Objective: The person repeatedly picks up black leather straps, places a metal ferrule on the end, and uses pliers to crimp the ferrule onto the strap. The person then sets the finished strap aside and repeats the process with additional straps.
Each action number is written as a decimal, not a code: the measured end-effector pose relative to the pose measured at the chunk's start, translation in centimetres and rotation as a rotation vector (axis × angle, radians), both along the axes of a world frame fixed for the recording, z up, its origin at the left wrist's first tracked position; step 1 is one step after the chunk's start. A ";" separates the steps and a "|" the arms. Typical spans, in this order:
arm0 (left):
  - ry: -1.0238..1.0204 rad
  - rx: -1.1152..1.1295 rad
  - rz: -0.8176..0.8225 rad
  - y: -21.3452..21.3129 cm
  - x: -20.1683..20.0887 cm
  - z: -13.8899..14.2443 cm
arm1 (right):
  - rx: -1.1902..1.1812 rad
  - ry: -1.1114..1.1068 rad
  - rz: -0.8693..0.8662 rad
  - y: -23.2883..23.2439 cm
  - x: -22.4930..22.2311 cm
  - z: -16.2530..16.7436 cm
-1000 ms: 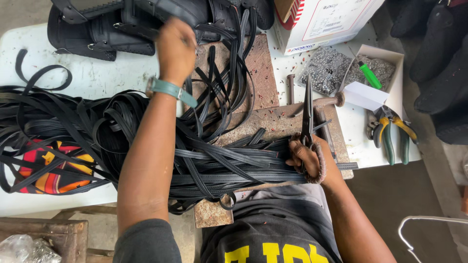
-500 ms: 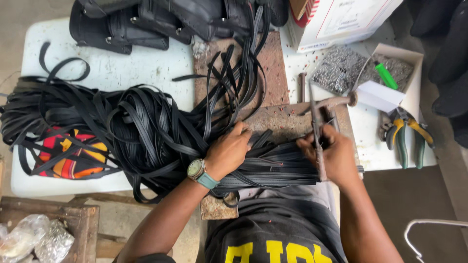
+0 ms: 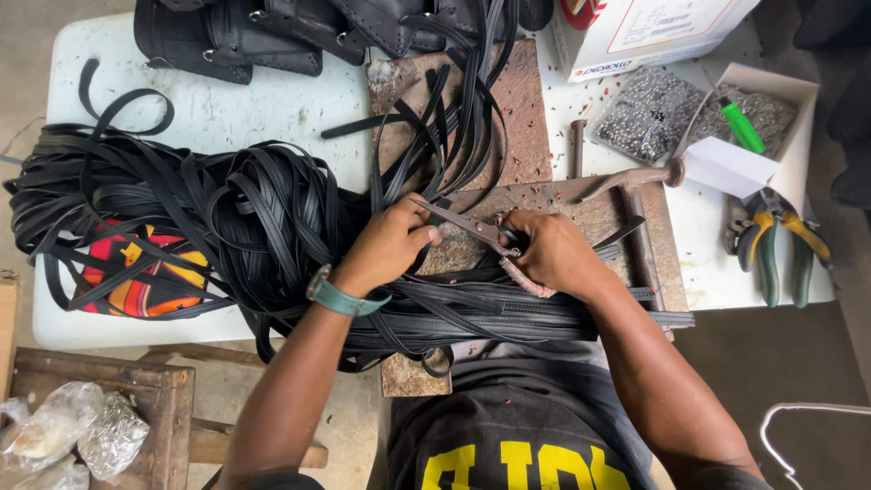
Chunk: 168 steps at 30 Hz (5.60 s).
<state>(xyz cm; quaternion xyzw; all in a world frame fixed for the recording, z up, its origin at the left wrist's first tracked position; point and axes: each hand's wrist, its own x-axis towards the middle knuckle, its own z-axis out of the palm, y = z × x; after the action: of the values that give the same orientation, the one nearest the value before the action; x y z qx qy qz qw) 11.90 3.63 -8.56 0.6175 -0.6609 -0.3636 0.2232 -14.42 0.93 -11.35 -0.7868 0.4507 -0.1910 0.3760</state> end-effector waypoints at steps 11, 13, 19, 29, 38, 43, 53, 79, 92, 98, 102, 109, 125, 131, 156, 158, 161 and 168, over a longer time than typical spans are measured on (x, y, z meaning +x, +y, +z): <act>-0.242 0.227 -0.593 -0.2 -0.1 -0.1 | -0.040 0.232 0.085 -1.1 0.5 1.0; -0.282 0.167 -0.633 0.0 -0.5 0.1 | -0.045 0.234 0.106 -1.2 0.5 1.0; -0.416 0.349 -0.442 -1.8 -2.0 3.4 | -0.057 0.126 0.058 -1.4 -2.6 2.4; 0.170 0.069 -0.485 -7.3 -7.9 -2.6 | -0.199 0.166 -0.411 -1.5 -11.2 3.4; 0.202 0.162 -0.297 -7.2 -7.8 -3.4 | 0.122 -0.255 -0.462 1.9 -9.2 1.4; 0.285 0.066 -0.332 -5.8 -7.9 -2.4 | 0.188 -0.650 -0.377 0.9 -4.3 0.1; 0.334 0.108 -0.293 -6.8 -6.3 -4.0 | 0.100 -0.506 -0.535 -0.1 -8.2 0.6; 0.965 -0.300 0.240 -5.0 -15.8 3.6 | 0.252 -0.792 -0.350 2.7 -1.9 -0.6; 0.941 -0.265 0.163 -4.1 -15.7 4.8 | 0.434 -0.757 -0.446 3.4 -3.0 -1.8; 0.676 -0.213 -0.030 -5.2 -12.9 7.3 | 0.406 -0.779 -0.248 3.9 -6.4 -1.0; 0.669 -0.270 -0.116 -5.1 -13.1 7.4 | 0.335 -0.707 -0.242 4.1 -6.8 -0.5; 0.624 -0.277 -0.115 -4.9 -13.3 7.5 | 0.360 -0.604 -0.340 4.2 -6.5 -0.8; 0.467 -0.147 -0.302 -6.8 -12.5 9.4 | 0.252 -0.405 -0.196 3.8 -10.4 -0.2; 0.521 -0.065 -0.284 -7.0 -12.0 9.5 | 0.147 -0.416 -0.246 4.2 -10.3 -1.4; -0.405 -0.416 -0.181 -9.9 -15.7 -5.3 | 0.440 -0.681 -0.438 3.9 -8.9 -1.8; -0.065 -0.344 -0.089 -9.4 -14.7 -3.8 | 0.426 -0.671 -0.482 3.9 -8.5 -1.8; 0.428 -0.215 -0.023 -8.1 -13.8 -1.5 | 0.407 -0.646 -0.571 3.7 -7.5 -2.1; 1.090 -0.136 0.167 -5.3 -13.8 0.7 | 0.344 -0.658 -0.372 3.2 -3.9 -1.9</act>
<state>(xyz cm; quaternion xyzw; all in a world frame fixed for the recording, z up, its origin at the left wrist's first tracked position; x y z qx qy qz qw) -1.94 -1.70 -7.86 0.3746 -0.4206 -0.5679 0.6002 -18.36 4.11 -13.23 -0.5147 0.4664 -0.4190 0.5848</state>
